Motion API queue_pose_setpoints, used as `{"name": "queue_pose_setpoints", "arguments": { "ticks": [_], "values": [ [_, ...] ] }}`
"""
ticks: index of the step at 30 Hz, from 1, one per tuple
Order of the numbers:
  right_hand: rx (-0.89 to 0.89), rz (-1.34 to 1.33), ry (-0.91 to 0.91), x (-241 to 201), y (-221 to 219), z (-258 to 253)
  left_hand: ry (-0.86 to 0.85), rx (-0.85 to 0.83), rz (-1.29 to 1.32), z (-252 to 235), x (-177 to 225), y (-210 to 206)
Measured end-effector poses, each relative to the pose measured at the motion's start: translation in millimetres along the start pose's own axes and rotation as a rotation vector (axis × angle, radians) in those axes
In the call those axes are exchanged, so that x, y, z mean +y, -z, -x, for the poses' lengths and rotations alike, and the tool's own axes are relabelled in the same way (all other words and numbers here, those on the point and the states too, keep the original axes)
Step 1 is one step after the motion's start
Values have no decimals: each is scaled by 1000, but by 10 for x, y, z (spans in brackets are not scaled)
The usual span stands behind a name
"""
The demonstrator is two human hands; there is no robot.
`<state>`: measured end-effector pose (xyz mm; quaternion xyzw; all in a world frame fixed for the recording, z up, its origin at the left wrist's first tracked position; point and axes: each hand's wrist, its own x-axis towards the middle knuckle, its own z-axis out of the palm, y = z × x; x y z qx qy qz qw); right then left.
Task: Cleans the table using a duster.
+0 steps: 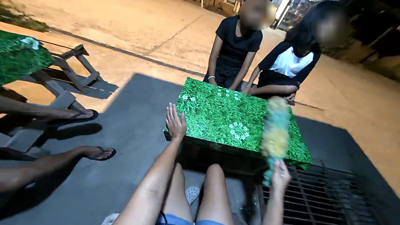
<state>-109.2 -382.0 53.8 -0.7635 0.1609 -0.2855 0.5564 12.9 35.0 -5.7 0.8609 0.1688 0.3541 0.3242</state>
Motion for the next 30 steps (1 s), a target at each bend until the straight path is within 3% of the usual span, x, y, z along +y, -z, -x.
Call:
{"name": "queue_pose_setpoints", "arguments": {
  "ticks": [3,6,10,15,19,21,25,30],
  "values": [
    [206,292,-132,220,687,-279,-20,-7,1,3,15,21],
    [45,727,-233,237,726,-282,-18,-37,-11,10,52,30],
    [-227,906,-122,24,-86,120,-17,-38,-31,-1,67,33],
    [-680,796,7,-539,-1042,776,-22,-42,-44,-14,33,12],
    [-1055,684,211,-760,-1545,1255,-33,-38,10,-23,25,46],
    [-1143,632,268,-791,-1647,1336,-31,-34,47,-24,32,70],
    [-1013,616,279,-642,-1525,968,-1,-67,44,-11,67,105],
    [-563,790,48,-402,-1174,4,-2,-83,9,-25,67,78]
  ]
}}
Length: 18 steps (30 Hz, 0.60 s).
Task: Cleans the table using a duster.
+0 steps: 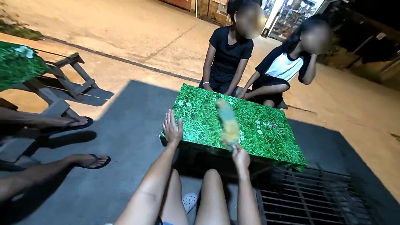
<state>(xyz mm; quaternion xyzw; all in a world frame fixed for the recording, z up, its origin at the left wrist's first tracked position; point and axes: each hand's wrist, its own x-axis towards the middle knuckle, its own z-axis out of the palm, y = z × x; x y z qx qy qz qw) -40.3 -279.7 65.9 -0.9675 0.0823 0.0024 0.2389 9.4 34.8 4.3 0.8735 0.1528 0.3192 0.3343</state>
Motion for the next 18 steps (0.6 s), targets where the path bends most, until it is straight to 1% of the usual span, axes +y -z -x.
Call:
{"name": "queue_pose_setpoints", "arguments": {
  "ticks": [2,3,4,6,9,11,13,14,15,16,18],
  "values": [
    [83,33,-155,134,172,-252,4,-10,-20,-7,21,-18],
    [113,40,-199,157,206,-365,6,-13,-26,-10,30,-27],
    [126,43,-216,130,209,-458,6,-11,-29,-12,37,-34],
    [89,42,-172,-113,124,-529,8,-15,-34,-15,41,-29],
    [-126,113,13,-734,-145,-332,-8,4,-39,-10,8,-32],
    [-265,145,255,-1028,-406,-118,-13,14,-37,-4,-13,-47],
    [-388,133,529,-1219,-613,72,-21,32,-30,-8,-10,-32],
    [-435,120,629,-1278,-675,132,-26,50,-21,-10,-12,-20],
    [-461,111,680,-1307,-698,156,-26,66,-14,-12,-13,-3],
    [-473,77,687,-1289,-687,146,-22,72,-11,-7,-11,10],
    [-425,2,621,-1142,-632,58,-31,62,-32,13,-2,12]
  ]
}}
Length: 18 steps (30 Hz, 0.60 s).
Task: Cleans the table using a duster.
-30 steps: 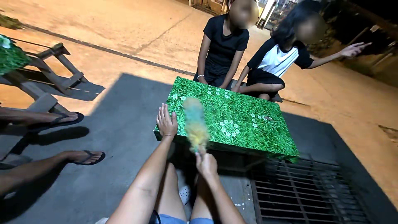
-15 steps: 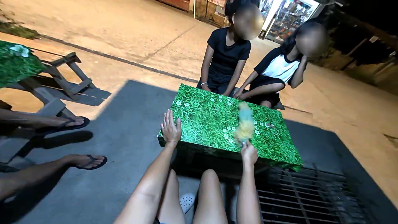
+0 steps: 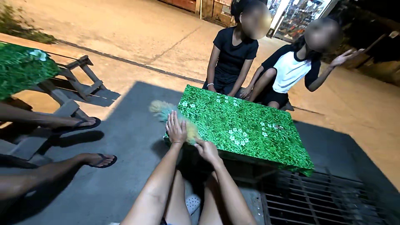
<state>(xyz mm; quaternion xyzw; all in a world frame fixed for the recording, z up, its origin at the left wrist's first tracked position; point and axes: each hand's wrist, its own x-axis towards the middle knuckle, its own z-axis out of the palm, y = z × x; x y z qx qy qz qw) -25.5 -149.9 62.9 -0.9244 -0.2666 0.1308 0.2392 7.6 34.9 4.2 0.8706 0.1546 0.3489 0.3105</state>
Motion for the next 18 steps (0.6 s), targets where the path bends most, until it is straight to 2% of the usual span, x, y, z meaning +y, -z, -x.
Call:
{"name": "queue_pose_setpoints", "arguments": {
  "ticks": [3,7,11,14,18],
  "values": [
    [199,-32,-245,367,233,183,1,-11,-22,-12,22,-12],
    [499,-13,-629,1123,607,644,19,-44,-35,-22,50,13],
    [620,13,-900,1633,913,1094,15,-79,-48,-30,45,0],
    [587,16,-869,1507,824,1214,-3,-82,-46,-15,3,-35],
    [434,-25,-643,942,342,1287,-9,-81,-41,0,-17,-54]
  ]
}}
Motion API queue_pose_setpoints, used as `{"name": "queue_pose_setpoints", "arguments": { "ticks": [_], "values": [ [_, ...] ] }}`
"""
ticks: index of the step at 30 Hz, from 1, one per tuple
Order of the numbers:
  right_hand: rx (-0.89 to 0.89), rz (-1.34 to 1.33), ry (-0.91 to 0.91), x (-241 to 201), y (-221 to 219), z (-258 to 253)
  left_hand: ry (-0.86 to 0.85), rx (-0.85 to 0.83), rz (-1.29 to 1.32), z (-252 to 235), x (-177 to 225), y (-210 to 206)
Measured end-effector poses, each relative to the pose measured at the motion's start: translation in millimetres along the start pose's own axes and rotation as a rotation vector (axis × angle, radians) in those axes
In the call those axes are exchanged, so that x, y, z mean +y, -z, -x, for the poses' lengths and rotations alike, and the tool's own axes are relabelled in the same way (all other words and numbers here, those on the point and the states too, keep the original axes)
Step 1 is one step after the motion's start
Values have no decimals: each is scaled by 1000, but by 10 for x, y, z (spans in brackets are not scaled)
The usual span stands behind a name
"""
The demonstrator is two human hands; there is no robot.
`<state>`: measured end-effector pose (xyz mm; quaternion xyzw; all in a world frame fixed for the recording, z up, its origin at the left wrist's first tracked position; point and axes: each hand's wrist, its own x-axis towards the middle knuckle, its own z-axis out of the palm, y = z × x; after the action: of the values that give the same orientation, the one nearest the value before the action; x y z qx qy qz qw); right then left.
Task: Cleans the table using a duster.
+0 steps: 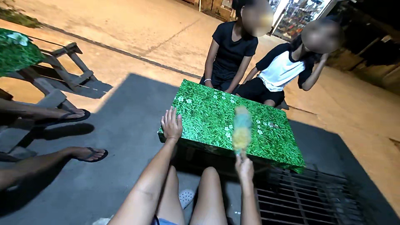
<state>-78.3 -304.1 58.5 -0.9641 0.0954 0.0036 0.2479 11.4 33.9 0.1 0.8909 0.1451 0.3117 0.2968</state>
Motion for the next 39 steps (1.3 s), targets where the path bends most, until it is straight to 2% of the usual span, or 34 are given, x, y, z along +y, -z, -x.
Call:
{"name": "queue_pose_setpoints", "arguments": {
  "ticks": [4,6,7,9,11,13,16,19,21,23,28,31,33,35,39],
  "values": [
    [-214,-392,317,-45,-441,647,-9,3,7,5,-4,12],
    [-309,-544,326,81,-476,769,-6,-7,7,4,12,25],
    [-265,-595,303,190,-445,766,-4,-7,5,2,15,33],
    [-22,-630,247,494,-323,659,2,-1,-4,-3,-9,33],
    [247,-497,103,830,-57,504,4,-3,-13,4,-21,38],
    [409,-231,-142,1118,327,376,10,-29,-20,10,-5,46],
    [435,-1,-502,1495,764,198,19,-41,-31,0,8,15],
    [399,-8,-599,1574,899,63,29,-45,-34,-8,23,15],
    [346,18,-521,1326,797,36,25,-36,-34,-1,19,13],
    [246,59,-394,898,577,73,22,-43,-35,10,26,25],
    [-80,-23,43,-190,-101,409,34,-46,-32,-3,42,47],
    [-269,-145,314,-518,-420,635,29,-53,-34,-3,27,51],
    [-346,-170,403,-550,-496,650,29,-53,-23,6,43,62],
    [-324,-207,378,-445,-402,543,26,-42,-21,2,54,62],
    [12,-225,192,267,-65,213,32,-52,-32,-22,30,59]
  ]
}}
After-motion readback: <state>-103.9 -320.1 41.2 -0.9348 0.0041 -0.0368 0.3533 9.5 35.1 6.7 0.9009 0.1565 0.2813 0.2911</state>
